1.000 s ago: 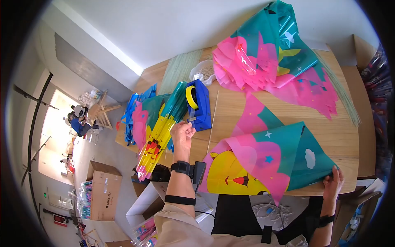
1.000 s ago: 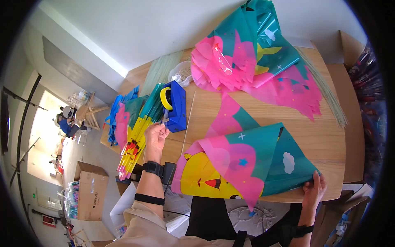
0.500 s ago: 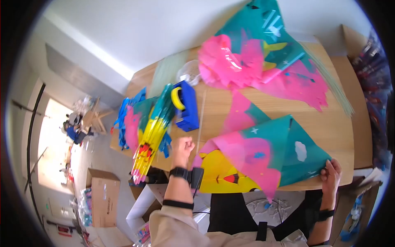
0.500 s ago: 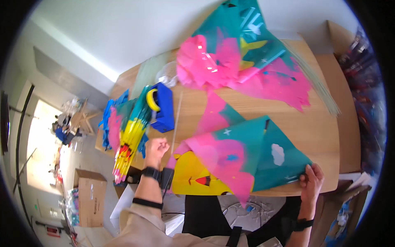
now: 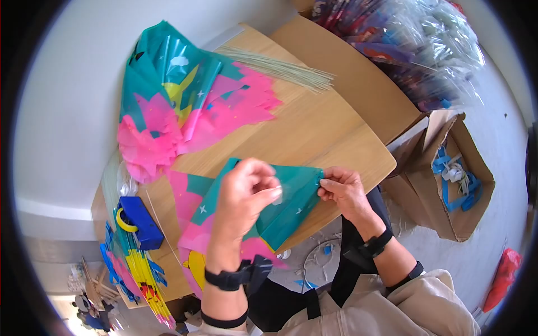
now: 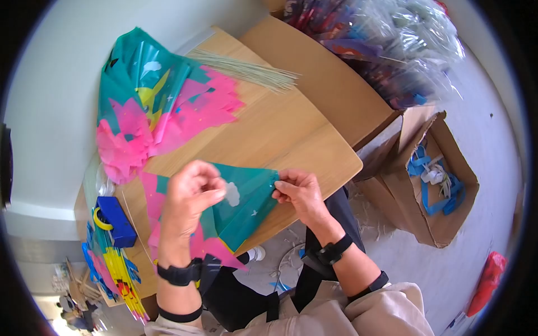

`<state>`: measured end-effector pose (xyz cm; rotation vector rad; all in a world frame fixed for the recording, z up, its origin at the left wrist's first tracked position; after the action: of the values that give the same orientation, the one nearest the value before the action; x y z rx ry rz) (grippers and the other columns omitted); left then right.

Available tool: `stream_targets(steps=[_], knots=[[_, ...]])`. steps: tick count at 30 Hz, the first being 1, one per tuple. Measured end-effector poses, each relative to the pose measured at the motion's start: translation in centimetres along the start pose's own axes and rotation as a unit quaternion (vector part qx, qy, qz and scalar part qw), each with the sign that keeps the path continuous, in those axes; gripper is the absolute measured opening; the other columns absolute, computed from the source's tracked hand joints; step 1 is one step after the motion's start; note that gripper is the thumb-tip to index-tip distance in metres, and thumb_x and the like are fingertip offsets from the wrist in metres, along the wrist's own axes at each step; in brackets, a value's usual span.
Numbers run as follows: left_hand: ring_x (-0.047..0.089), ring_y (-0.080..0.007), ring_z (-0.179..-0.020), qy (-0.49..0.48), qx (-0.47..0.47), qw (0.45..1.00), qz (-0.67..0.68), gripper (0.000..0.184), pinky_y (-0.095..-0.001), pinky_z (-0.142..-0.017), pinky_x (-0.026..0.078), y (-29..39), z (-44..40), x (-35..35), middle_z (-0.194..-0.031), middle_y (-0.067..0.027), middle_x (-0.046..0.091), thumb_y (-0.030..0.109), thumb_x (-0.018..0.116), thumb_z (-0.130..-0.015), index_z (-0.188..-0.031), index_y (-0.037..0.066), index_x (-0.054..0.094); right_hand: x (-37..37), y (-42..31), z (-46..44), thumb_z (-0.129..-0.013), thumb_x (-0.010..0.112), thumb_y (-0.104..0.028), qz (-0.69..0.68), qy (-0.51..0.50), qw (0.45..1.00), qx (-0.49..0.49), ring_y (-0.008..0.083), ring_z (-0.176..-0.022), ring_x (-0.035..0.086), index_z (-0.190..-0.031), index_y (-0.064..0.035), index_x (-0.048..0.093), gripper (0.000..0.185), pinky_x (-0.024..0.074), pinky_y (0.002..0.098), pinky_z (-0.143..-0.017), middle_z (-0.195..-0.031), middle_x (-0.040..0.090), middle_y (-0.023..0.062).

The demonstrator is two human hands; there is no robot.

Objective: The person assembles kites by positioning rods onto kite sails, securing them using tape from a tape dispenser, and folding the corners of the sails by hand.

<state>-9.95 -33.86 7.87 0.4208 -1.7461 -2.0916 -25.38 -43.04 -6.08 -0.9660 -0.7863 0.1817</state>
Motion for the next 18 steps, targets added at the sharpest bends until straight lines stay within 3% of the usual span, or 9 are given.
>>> stream_targets(steps=[2,5,18], knots=[[0.055,-0.0089,-0.072,-0.074,-0.033,0.996,-0.041,0.026,-0.0215,-0.066,0.046,-1.6,-2.3,4.0,-0.079,-0.0035,0.058,-0.008,0.065,-0.071,-0.093,0.0,0.054,0.3,-0.2,0.1,-0.087,0.058,-0.004,-0.017,-0.032,0.999,0.004,0.0092,-0.068,0.062,-0.095,0.0006,0.065,0.011,0.0491,0.0201,-0.061,-0.077,0.065,0.0038],[0.056,-0.0084,-0.073,-0.09,-0.047,0.988,-0.115,0.025,-0.0213,-0.066,0.047,-2.8,-4.3,6.6,-0.078,-0.0039,0.059,-0.01,0.063,-0.072,-0.093,-0.001,0.054,0.4,-0.2,0.2,-0.087,0.057,-0.004,-0.027,-0.043,0.999,0.013,0.0094,-0.069,0.062,-0.095,0.0007,0.065,0.012,0.0491,0.0206,-0.063,-0.079,0.065,0.0037],[0.055,-0.0074,-0.068,-0.076,-0.05,0.989,-0.12,0.021,-0.0221,-0.064,0.047,-5.4,-6.2,7.2,-0.074,-0.0046,0.059,-0.009,0.06,-0.074,-0.093,-0.004,0.053,0.4,-0.6,0.4,-0.081,0.059,-0.005,-0.021,-0.062,0.998,0.009,0.0101,-0.071,0.062,-0.094,0.0021,0.065,0.016,0.0482,0.023,-0.065,-0.079,0.064,0.0042]])
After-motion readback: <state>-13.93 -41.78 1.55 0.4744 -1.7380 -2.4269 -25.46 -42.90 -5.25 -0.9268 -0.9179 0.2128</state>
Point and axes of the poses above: each hand's wrist, its own z-axis away from the middle knuckle, its own x-axis out of the palm, y = z × x, the point moved 9 cm from there along -z, towards the middle knuckle
